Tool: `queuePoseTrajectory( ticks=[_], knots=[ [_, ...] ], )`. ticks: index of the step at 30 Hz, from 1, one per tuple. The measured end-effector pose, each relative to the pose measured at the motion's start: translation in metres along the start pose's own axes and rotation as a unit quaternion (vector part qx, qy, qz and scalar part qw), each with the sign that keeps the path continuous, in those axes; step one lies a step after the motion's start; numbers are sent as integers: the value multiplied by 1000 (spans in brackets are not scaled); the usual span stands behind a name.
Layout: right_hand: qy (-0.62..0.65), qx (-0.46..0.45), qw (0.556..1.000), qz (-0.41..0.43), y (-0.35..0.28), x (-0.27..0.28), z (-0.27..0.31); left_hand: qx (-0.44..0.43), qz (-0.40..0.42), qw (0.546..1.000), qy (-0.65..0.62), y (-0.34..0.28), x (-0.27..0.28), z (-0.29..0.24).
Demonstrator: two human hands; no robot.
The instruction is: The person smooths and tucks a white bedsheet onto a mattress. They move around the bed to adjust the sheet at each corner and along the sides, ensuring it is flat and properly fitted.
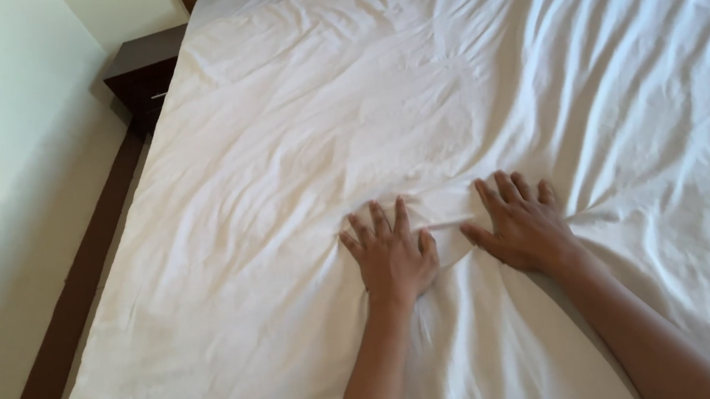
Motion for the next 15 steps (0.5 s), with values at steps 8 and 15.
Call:
queuePoseTrajectory(
  ticks=[8, 15],
  knots=[
    [75, 29, 996, -30, 57, -28, 0, 23, 34, 999, -21, 53, -21, 10],
    [122, 76, 985, -97, 110, -47, -9, 41, 34, 999, -10, 116, -35, 7]
  ],
)
Point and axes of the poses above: each hand's wrist, its own y-axis towards the middle knuckle, its own x-axis out of the back of the hand, z = x × y, the point moved 1 cm from there along y, towards the middle knuckle, and after that the axes turned 9 degrees about -z, right-handed, at the moved point
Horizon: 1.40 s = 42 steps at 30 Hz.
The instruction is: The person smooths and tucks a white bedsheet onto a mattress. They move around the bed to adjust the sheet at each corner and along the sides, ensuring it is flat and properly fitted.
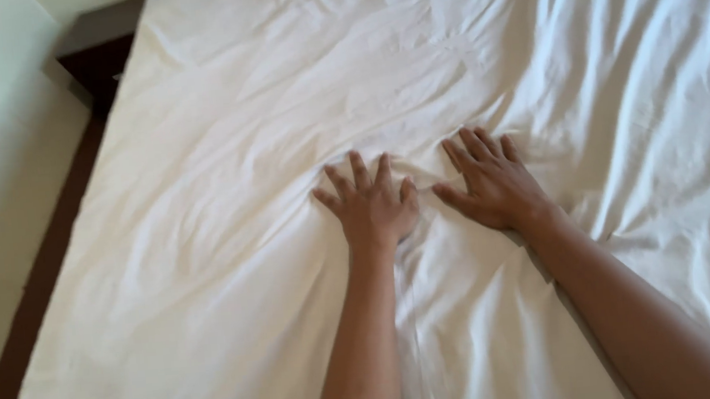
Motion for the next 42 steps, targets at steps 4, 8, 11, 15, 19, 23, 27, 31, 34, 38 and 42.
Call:
queuePoseTrajectory(
  ticks=[4, 8, 11, 15, 19, 23, 27, 31, 34, 38, 42],
  knots=[
    [-30, -3, 1000, -6, 28, -3, -1, -16, -22, 1000, 5, 26, -8, -4],
    [15, 9, 1000, -18, 53, -5, -3, -14, -33, 999, 21, 53, -14, -7],
    [-9, 20, 1000, -16, 69, -13, 3, -21, -60, 998, 15, 78, -26, -7],
    [-22, 45, 999, -15, 75, -21, 6, -40, -105, 994, -11, 91, -40, -6],
    [14, 49, 998, -41, 69, -11, 8, -17, -177, 982, -61, 86, -39, -4],
    [34, 10, 999, -29, 73, 1, 14, -26, -248, 959, -136, 85, -34, -1],
    [43, -4, 999, -26, 73, 3, 15, -28, -269, 942, -197, 80, -33, 0],
    [57, -11, 997, -42, 74, 0, 18, -38, -280, 936, -211, 77, -26, 3],
    [55, -21, 998, -39, 78, 4, 16, -54, -272, 934, -223, 84, -26, -3],
    [64, -29, 997, -36, 75, 3, 16, -35, -271, 935, -227, 84, -26, -1],
    [69, -39, 996, -37, 73, 1, 15, -18, -254, 946, -200, 84, -33, -3]
  ],
)
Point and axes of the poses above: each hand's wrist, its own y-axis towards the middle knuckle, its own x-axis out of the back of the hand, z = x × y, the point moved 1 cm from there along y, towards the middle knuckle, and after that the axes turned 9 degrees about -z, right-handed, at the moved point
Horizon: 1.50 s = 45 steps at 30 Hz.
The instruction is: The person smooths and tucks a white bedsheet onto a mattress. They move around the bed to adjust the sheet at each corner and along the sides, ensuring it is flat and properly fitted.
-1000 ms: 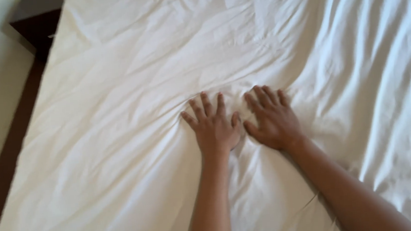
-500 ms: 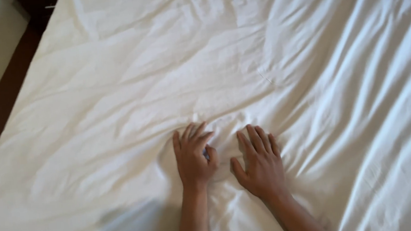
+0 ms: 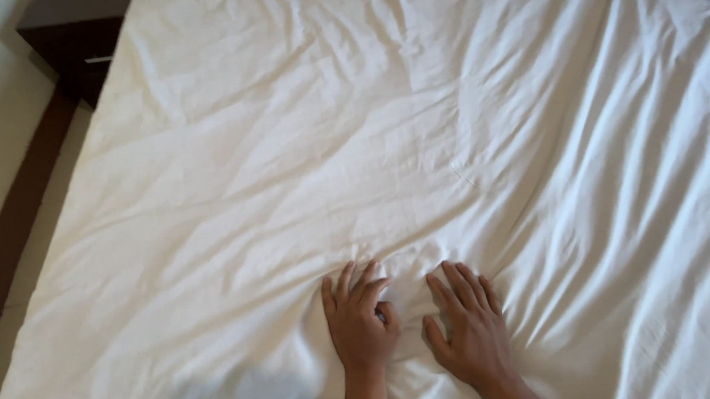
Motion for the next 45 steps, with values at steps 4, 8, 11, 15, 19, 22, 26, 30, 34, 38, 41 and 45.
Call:
queuePoseTrajectory(
  ticks=[4, 8, 11, 15, 19, 22, 26, 30, 34, 38, 41, 45],
  knots=[
    [3, 3, 1000, -7, -3, 1, -3, -15, 6, 1000, 19, 4, 6, -9],
    [-10, 8, 1000, -2, -1, 0, -3, -7, 39, 999, 31, 1, 7, -11],
    [-2, 1, 1000, -3, -7, -1, -5, 3, 52, 998, 26, -2, 12, -18],
    [10, -3, 1000, -11, -6, 4, -1, 3, 73, 997, 28, -6, 19, -24],
    [25, -6, 999, -30, -6, -1, -9, -7, 50, 998, 29, 1, 11, -22],
    [55, -1, 995, -83, -14, -2, -8, 13, 58, 998, 30, -5, 13, -22],
    [85, 21, 983, -162, -16, -2, -6, -4, 25, 999, 22, -9, 13, -17],
    [87, 39, 984, -147, -17, 0, -11, 31, 7, 999, 18, -35, 18, -34],
    [55, 77, 973, -212, -25, 5, -13, 1, 21, 998, 55, -63, 25, -63],
    [122, 87, 960, -237, -53, 37, -5, -11, 37, 998, 57, -102, 36, -81],
    [152, 136, 956, -210, -90, 64, -9, -19, 35, 996, 79, -142, 52, -101],
    [187, 202, 951, -143, -144, 121, -27, -64, 3, 987, 147, -203, 75, -128]
  ],
)
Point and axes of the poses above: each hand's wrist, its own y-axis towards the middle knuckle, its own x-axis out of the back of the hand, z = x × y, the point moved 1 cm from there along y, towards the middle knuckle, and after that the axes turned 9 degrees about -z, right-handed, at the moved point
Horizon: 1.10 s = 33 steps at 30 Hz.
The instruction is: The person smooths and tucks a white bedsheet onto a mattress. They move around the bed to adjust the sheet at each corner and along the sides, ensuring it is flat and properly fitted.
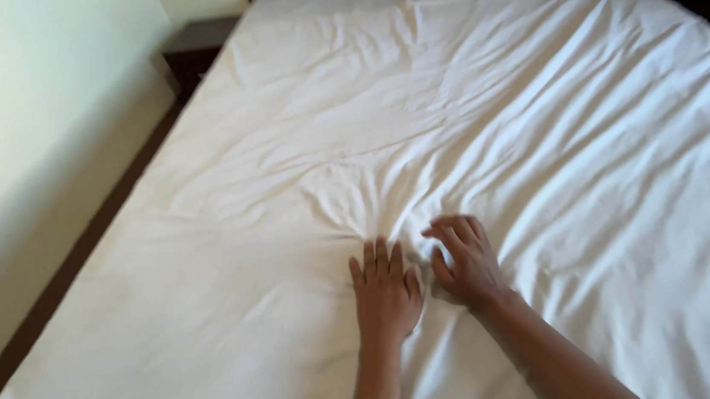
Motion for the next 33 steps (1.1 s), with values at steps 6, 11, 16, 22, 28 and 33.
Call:
queuePoseTrajectory(
  ticks=[6, 11, 16, 22, 28, 33],
  knots=[
    [-18, -19, 1000, 1, -82, 130, -14, 59, 116, 991, 28, -78, 75, -47],
    [-91, -90, 990, 52, -168, 236, -80, 55, 72, 995, 33, -126, 113, -92],
    [-181, -9, 978, 106, -229, 326, -115, 85, 150, 985, 22, -168, 145, -139],
    [-229, -62, 971, 35, -234, 336, -89, 44, 123, 991, 31, -191, 145, -160],
    [-242, -102, 965, 18, -234, 333, -79, 68, 142, 987, 45, -195, 139, -177],
    [-226, -85, 970, -10, -234, 335, -75, 61, 187, 979, 54, -184, 141, -218]
  ],
)
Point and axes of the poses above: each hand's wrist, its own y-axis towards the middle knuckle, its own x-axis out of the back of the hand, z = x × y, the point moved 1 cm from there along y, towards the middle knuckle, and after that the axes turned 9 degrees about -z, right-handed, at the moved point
